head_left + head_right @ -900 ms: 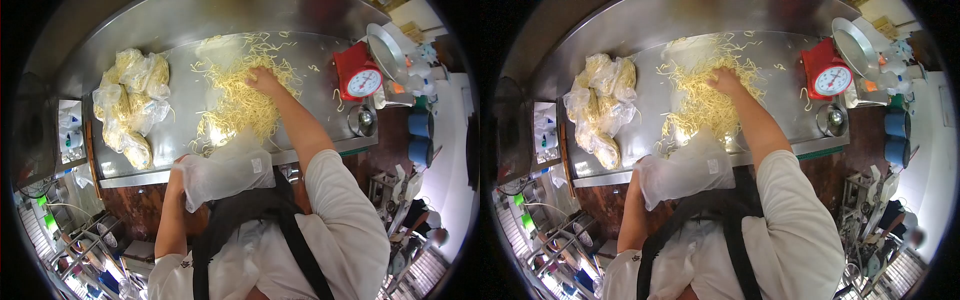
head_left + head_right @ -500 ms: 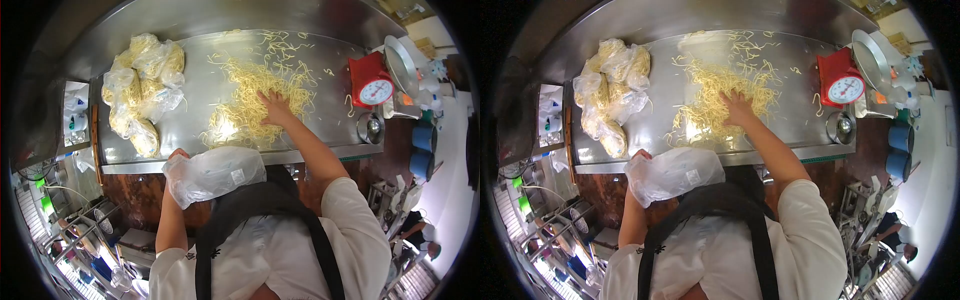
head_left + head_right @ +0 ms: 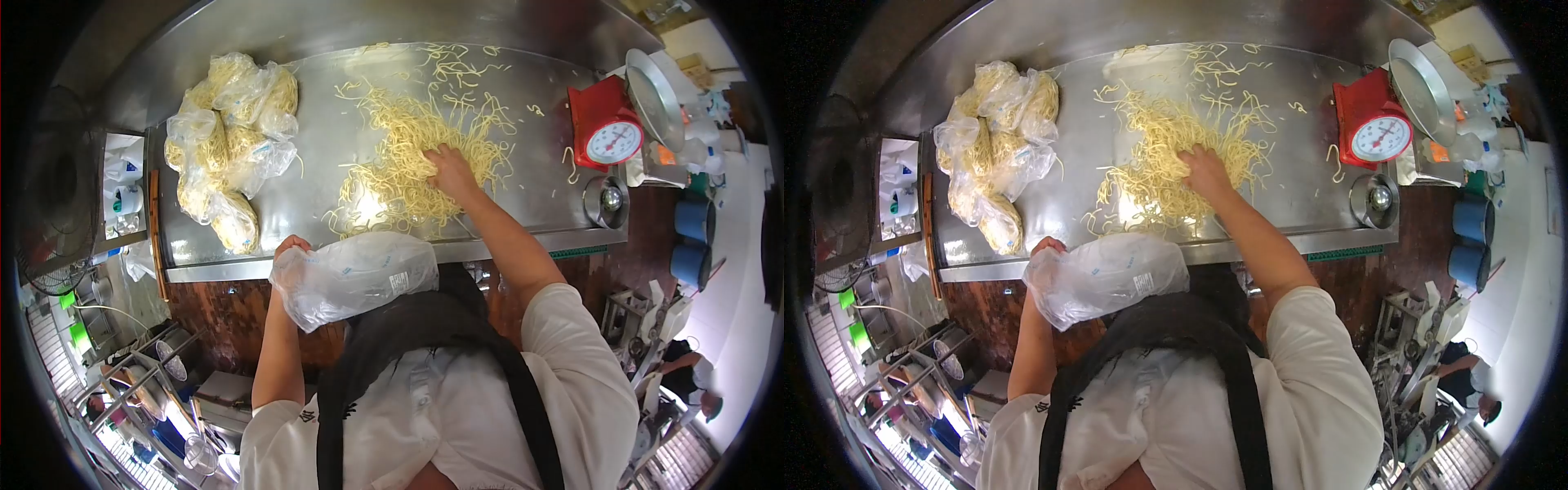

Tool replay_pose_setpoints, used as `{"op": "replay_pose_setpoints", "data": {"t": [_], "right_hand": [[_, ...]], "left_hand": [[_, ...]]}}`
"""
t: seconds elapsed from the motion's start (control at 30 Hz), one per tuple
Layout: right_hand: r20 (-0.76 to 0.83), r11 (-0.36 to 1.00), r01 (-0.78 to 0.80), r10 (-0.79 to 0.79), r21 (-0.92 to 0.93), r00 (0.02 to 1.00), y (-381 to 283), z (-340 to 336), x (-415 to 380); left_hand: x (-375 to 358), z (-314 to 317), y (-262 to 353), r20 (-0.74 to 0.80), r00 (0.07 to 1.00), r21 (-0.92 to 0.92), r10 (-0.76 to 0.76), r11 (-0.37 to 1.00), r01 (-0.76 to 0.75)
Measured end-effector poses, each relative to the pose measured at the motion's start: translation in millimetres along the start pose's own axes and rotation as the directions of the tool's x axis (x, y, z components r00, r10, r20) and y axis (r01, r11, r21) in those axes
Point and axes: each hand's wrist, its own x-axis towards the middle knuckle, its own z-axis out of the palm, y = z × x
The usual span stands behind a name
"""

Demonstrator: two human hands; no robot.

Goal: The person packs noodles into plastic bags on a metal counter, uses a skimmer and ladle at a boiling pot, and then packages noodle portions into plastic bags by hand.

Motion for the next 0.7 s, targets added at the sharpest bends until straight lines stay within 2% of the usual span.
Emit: {"op": "replay_pose_setpoints", "data": {"t": [0.07, 0.1, 0.17, 0.2, 0.23, 0.27, 0.33, 0.37, 0.43, 0.5, 0.57, 0.6, 0.63, 0.67, 0.7], "right_hand": [[0.034, 0.99, -0.045, 0.041, 0.132, 0.999, 11, -8, 5], [0.005, 0.974, -0.006, 0.005, 0.228, 1.0, 11, -12, -10], [-0.163, 0.92, 0.158, -0.105, 0.36, 0.981, 14, -59, 2], [-0.144, 0.871, 0.112, -0.049, 0.478, 0.988, 14, -93, 15], [-0.062, 0.794, 0.02, 0.023, 0.607, 0.998, 7, -114, -1], [0.042, 0.691, -0.092, 0.088, 0.717, 0.995, -3, -131, -23], [-0.04, 0.592, -0.026, 0.097, 0.805, 0.994, -22, -180, -34], [-0.075, 0.536, 0.004, 0.109, 0.844, 0.991, -31, -202, -43], [-0.173, 0.525, 0.153, -0.011, 0.837, 0.985, -42, -249, -54], [-0.24, 0.452, 0.253, -0.088, 0.855, 0.967, -62, -290, -70], [-0.26, 0.425, 0.292, -0.132, 0.857, 0.956, -77, -323, -85], [-0.271, 0.411, 0.311, -0.155, 0.857, 0.95, -82, -334, -91], [-0.218, 0.402, 0.264, -0.157, 0.877, 0.963, -82, -342, -96], [-0.212, 0.419, 0.253, -0.144, 0.872, 0.967, -83, -341, -100], [-0.208, 0.435, 0.246, -0.133, 0.866, 0.969, -84, -334, -104]], "left_hand": [[2, -14, -3, 0.012, 0.997, 0.125, 0.08, 0.989, -0.081], [1, -24, -6, 0.021, 0.993, 0.184, 0.119, 0.975, -0.121], [54, -58, -5, 0.092, 0.985, -0.177, 0.145, 0.976, -0.127], [76, -77, -10, 0.14, 0.979, -0.347, 0.149, 0.933, -0.092], [67, -88, -25, 0.181, 0.978, -0.5, 0.1, 0.866, 0.004], [33, -35, 24, -0.088, 0.963, -0.215, 0.256, 0.939, -0.269], [62, -42, 51, -0.065, 0.959, -0.584, 0.276, 0.768, -0.261], [71, -40, 67, -0.054, 0.95, -0.581, 0.307, 0.765, -0.28], [98, -20, 106, -0.015, 0.919, -0.486, 0.395, 0.8, -0.352], [128, 10, 145, 0.041, 0.874, -0.376, 0.484, 0.818, -0.435], [166, 43, 179, 0.047, 0.808, -0.183, 0.588, 0.8, -0.571], [189, 57, 192, 0.008, 0.765, -0.009, 0.644, 0.765, -0.644], [225, 72, 200, -0.092, 0.714, 0.381, 0.694, 0.687, -0.619], [260, 86, 209, -0.19, 0.653, 0.707, 0.733, 0.564, -0.427], [251, 123, 220, -0.151, 0.59, 0.792, 0.793, 0.454, -0.408]]}}
